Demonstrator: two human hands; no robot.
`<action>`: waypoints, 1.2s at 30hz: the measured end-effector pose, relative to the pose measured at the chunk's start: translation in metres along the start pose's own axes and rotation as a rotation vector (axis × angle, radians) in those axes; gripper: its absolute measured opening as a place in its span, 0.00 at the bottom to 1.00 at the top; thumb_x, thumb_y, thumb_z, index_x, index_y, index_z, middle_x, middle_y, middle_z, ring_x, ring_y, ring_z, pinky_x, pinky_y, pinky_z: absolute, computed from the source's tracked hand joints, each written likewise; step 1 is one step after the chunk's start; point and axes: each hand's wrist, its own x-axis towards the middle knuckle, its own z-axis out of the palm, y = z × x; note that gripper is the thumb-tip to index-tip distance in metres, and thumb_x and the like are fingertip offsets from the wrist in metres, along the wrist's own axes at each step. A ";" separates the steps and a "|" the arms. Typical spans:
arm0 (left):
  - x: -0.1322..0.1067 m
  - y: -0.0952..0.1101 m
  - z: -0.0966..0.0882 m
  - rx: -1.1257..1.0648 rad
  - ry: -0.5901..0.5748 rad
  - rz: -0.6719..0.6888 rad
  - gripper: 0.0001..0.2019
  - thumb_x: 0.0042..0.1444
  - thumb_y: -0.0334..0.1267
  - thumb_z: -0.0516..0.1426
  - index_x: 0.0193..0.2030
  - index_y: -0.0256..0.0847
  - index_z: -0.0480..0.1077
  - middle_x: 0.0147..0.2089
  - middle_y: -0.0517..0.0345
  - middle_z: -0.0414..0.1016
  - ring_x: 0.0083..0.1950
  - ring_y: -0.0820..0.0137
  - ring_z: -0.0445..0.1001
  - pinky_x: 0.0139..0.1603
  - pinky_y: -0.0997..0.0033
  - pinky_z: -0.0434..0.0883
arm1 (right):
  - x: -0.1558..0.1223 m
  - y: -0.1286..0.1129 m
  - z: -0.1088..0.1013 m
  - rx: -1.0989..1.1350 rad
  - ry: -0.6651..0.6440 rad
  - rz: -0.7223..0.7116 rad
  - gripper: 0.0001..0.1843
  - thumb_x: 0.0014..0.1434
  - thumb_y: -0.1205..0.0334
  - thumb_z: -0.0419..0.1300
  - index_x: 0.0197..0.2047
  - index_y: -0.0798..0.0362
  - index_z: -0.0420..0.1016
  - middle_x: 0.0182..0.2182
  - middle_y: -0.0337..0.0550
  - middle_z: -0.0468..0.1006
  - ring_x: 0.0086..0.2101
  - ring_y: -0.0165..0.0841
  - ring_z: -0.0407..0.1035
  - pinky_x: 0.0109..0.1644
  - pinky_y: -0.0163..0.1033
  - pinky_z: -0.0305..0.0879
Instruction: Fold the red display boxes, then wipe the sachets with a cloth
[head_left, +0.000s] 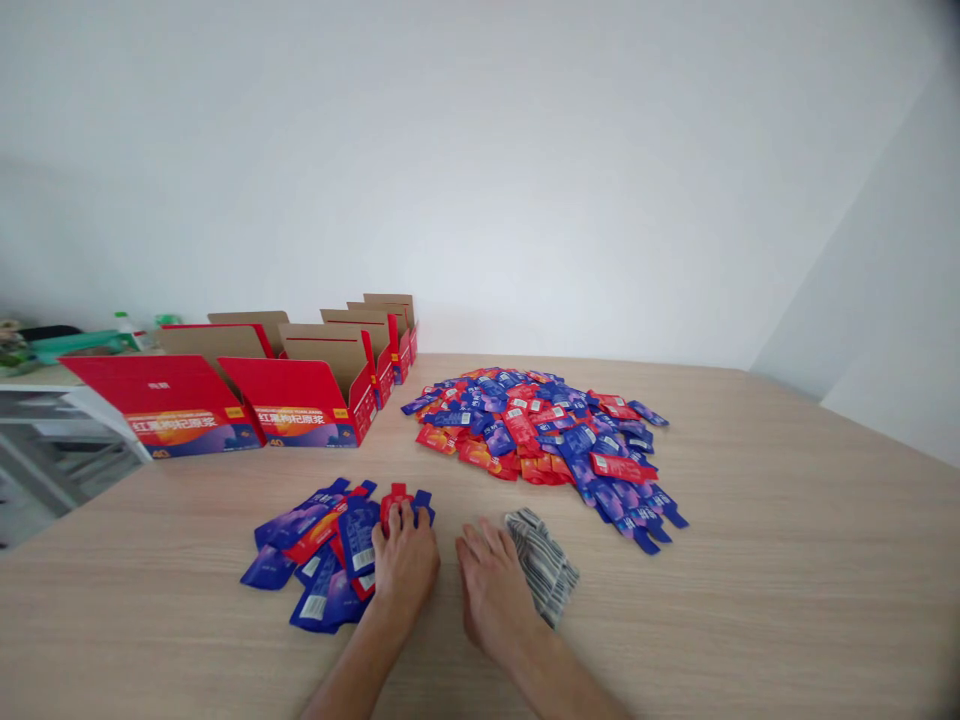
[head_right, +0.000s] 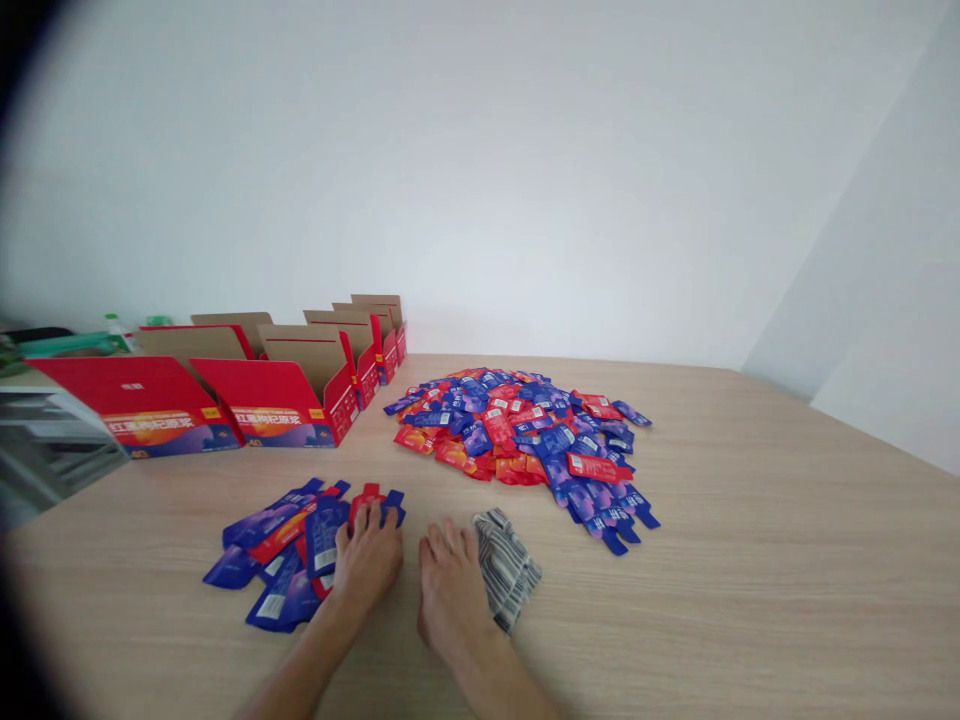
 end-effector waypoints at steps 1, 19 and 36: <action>-0.001 -0.005 -0.002 0.019 0.006 -0.009 0.22 0.62 0.34 0.45 0.60 0.37 0.68 0.66 0.36 0.63 0.67 0.49 0.57 0.60 0.44 0.55 | 0.003 -0.003 0.001 -0.013 -0.014 -0.002 0.29 0.57 0.64 0.54 0.62 0.53 0.66 0.64 0.46 0.64 0.65 0.45 0.50 0.69 0.49 0.42; 0.007 0.035 -0.013 -0.090 0.018 0.026 0.26 0.58 0.34 0.49 0.65 0.34 0.63 0.66 0.34 0.62 0.69 0.47 0.54 0.65 0.45 0.51 | -0.001 0.055 -0.014 -0.196 -0.060 0.287 0.18 0.52 0.71 0.55 0.44 0.59 0.79 0.46 0.58 0.77 0.51 0.48 0.65 0.55 0.47 0.58; 0.144 0.144 0.030 -0.481 -0.179 0.022 0.30 0.61 0.52 0.48 0.70 0.59 0.51 0.76 0.52 0.41 0.74 0.42 0.38 0.65 0.32 0.46 | 0.110 0.159 -0.013 -0.049 0.012 0.707 0.37 0.63 0.46 0.45 0.72 0.36 0.38 0.72 0.41 0.38 0.67 0.62 0.33 0.59 0.74 0.38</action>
